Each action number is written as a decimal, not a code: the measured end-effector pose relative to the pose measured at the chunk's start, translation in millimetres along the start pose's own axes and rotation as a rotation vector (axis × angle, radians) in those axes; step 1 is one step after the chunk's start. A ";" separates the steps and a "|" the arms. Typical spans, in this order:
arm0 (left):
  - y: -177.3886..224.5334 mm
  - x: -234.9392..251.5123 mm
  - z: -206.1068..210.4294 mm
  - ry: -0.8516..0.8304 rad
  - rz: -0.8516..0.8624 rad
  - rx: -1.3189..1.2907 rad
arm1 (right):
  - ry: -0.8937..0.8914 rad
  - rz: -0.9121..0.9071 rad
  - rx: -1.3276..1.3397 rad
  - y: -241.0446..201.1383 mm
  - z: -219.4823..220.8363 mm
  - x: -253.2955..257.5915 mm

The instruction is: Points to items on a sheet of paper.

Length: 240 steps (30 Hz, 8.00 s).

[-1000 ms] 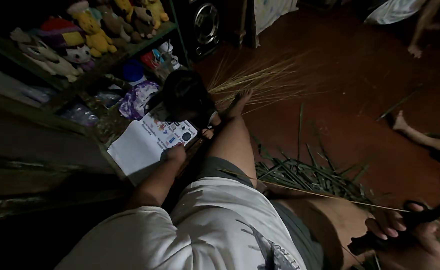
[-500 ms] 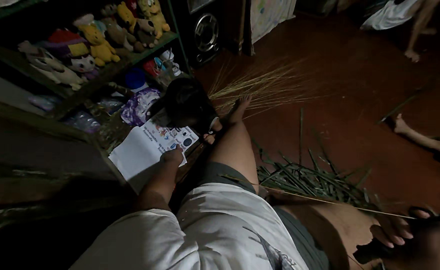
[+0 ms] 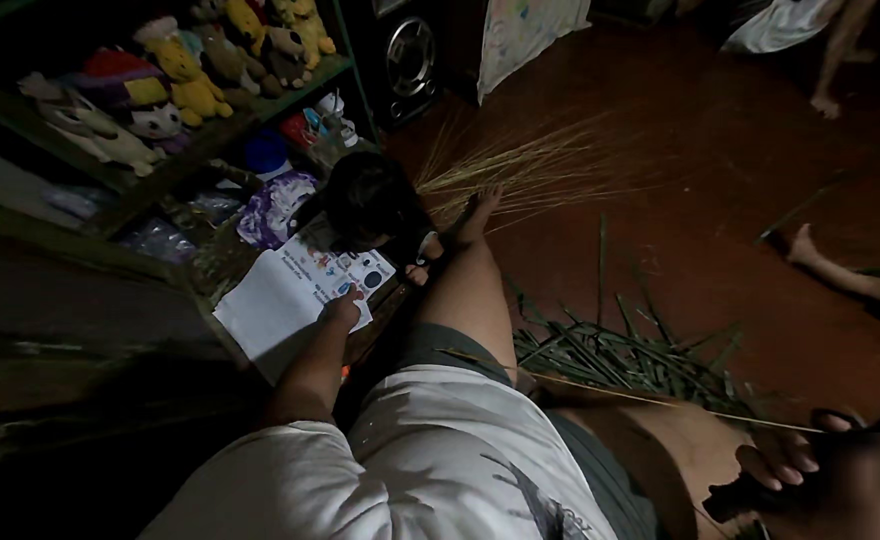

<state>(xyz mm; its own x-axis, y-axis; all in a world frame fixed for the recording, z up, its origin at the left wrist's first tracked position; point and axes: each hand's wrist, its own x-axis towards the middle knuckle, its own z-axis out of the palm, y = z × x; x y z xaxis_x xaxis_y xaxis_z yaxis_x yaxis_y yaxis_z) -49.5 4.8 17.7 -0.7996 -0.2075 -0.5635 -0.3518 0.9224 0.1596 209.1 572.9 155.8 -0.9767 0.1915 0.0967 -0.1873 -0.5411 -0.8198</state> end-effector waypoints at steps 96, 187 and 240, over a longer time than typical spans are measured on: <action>3.1 19.5 -28.6 0.121 -0.138 0.174 | 0.054 0.052 -0.076 8.5 0.3 1.7; 8.0 63.6 -39.6 0.213 -0.361 -0.085 | 0.143 0.179 -0.164 44.0 -10.4 13.2; -31.5 103.8 -84.9 0.268 -0.325 -0.078 | 0.318 -0.014 0.351 70.9 -18.7 4.9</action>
<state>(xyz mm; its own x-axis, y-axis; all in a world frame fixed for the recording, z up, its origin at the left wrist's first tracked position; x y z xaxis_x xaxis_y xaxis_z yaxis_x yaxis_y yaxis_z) -162.7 -73.4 23.0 -0.7357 -0.5701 -0.3657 -0.6338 0.7698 0.0750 193.0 550.8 87.6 -0.9037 0.4122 -0.1159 -0.2779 -0.7705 -0.5738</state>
